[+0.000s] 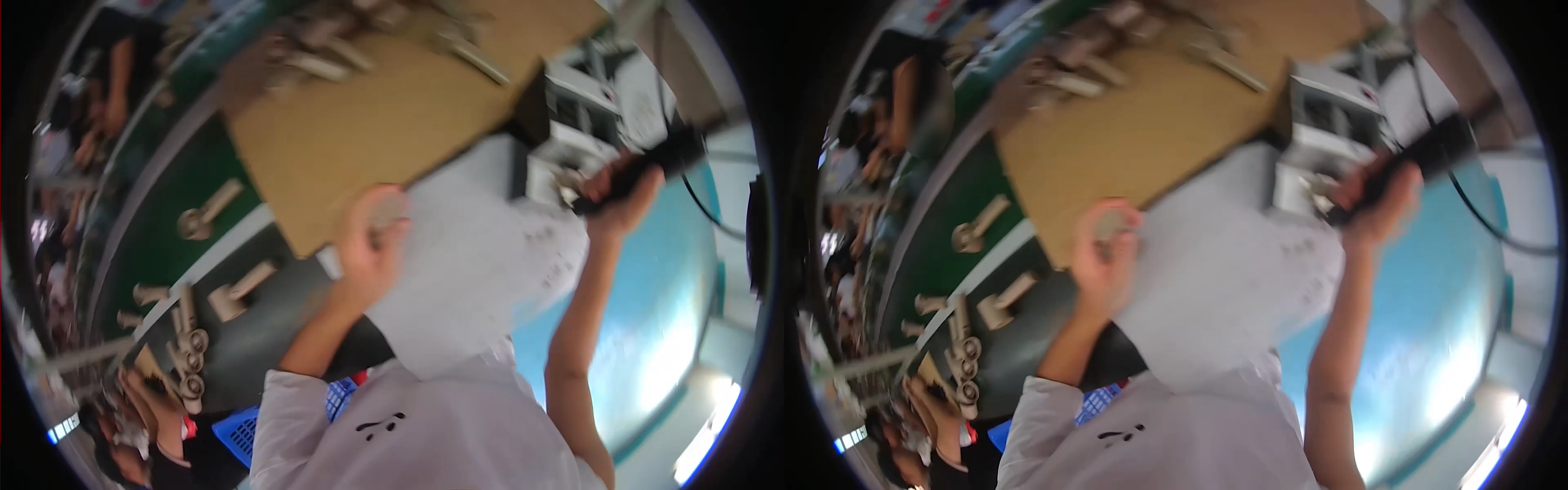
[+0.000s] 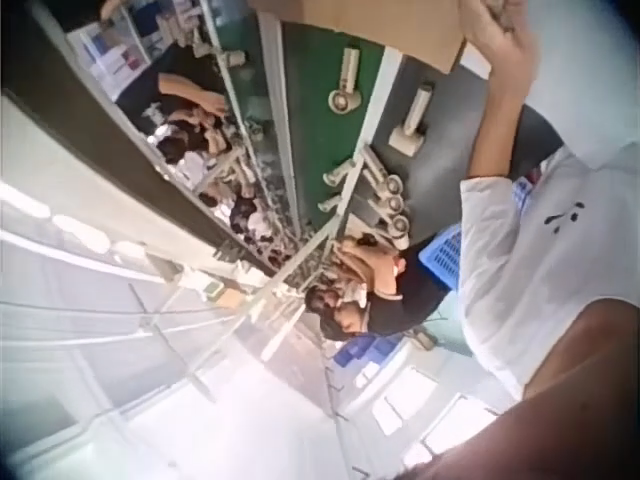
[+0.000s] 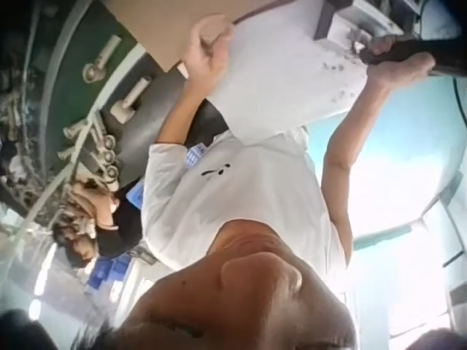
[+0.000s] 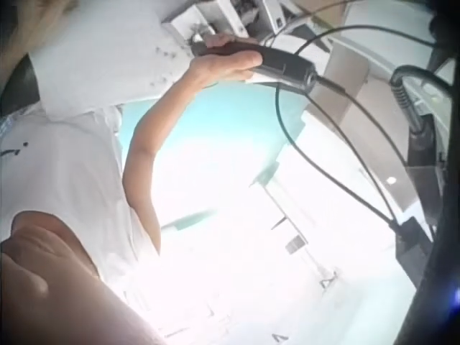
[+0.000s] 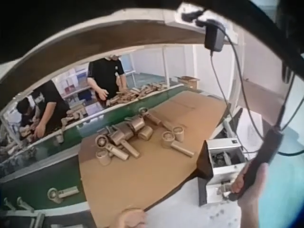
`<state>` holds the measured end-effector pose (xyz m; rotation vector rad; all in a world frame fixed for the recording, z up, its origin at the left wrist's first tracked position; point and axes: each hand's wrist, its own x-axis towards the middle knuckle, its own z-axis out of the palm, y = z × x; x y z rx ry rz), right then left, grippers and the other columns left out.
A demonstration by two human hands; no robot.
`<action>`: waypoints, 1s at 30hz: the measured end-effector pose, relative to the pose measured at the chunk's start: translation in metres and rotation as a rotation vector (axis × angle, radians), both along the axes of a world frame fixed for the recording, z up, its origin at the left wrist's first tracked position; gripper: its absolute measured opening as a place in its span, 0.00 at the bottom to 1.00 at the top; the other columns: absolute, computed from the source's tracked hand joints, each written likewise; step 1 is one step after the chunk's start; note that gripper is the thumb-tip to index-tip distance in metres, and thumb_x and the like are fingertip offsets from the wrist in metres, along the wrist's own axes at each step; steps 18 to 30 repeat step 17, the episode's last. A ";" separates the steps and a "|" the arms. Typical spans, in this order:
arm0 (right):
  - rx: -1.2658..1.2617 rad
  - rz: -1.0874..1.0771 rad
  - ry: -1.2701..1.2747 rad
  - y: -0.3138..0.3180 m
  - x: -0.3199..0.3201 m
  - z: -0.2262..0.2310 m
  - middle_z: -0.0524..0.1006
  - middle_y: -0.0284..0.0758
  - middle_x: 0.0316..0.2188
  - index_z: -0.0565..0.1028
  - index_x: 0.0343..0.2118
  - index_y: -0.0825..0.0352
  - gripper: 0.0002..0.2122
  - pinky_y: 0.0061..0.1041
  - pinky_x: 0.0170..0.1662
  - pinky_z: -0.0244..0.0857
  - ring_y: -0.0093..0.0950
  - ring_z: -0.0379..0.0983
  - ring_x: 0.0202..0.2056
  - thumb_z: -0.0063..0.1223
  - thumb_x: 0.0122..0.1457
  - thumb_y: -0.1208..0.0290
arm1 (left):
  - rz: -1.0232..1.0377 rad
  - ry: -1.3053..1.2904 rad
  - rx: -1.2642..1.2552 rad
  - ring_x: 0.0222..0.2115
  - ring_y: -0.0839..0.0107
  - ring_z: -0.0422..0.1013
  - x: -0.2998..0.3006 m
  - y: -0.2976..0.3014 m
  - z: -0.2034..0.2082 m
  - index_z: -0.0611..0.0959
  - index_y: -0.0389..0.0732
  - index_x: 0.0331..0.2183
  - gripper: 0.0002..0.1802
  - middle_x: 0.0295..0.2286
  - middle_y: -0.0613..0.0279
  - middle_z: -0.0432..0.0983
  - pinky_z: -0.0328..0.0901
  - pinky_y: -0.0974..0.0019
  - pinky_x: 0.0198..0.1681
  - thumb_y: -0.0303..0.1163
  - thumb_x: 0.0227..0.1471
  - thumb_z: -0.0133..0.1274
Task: The person takes handheld fan casings from an assembly line, picks up screws from an automatic screw feeder using an electric screwdriver, and fastens the screws into the base of each fan before placing them onto a cardboard sheet.
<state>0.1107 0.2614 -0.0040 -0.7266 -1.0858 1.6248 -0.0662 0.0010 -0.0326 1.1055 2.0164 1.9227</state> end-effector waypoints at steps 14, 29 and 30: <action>0.163 0.538 0.719 -0.083 0.011 0.063 0.63 0.26 0.17 0.61 0.30 0.61 0.25 0.19 0.25 0.55 0.18 0.58 0.18 0.55 0.54 0.42 | -0.385 0.327 -0.143 0.26 0.51 0.72 0.045 0.031 0.015 0.75 0.38 0.36 0.16 0.27 0.51 0.74 0.66 0.55 0.28 0.35 0.46 0.58; 0.174 0.570 0.730 -0.084 -0.002 0.065 0.63 0.27 0.17 0.62 0.31 0.60 0.25 0.20 0.26 0.57 0.20 0.60 0.20 0.55 0.54 0.41 | -0.439 0.281 -0.163 0.29 0.53 0.74 0.037 0.028 0.009 0.76 0.39 0.40 0.20 0.30 0.52 0.77 0.67 0.54 0.30 0.37 0.45 0.59; 0.174 0.570 0.730 -0.084 -0.002 0.065 0.63 0.27 0.17 0.62 0.31 0.60 0.25 0.20 0.26 0.57 0.20 0.60 0.20 0.55 0.54 0.41 | -0.439 0.281 -0.163 0.29 0.53 0.74 0.037 0.028 0.009 0.76 0.39 0.40 0.20 0.30 0.52 0.77 0.67 0.54 0.30 0.37 0.45 0.59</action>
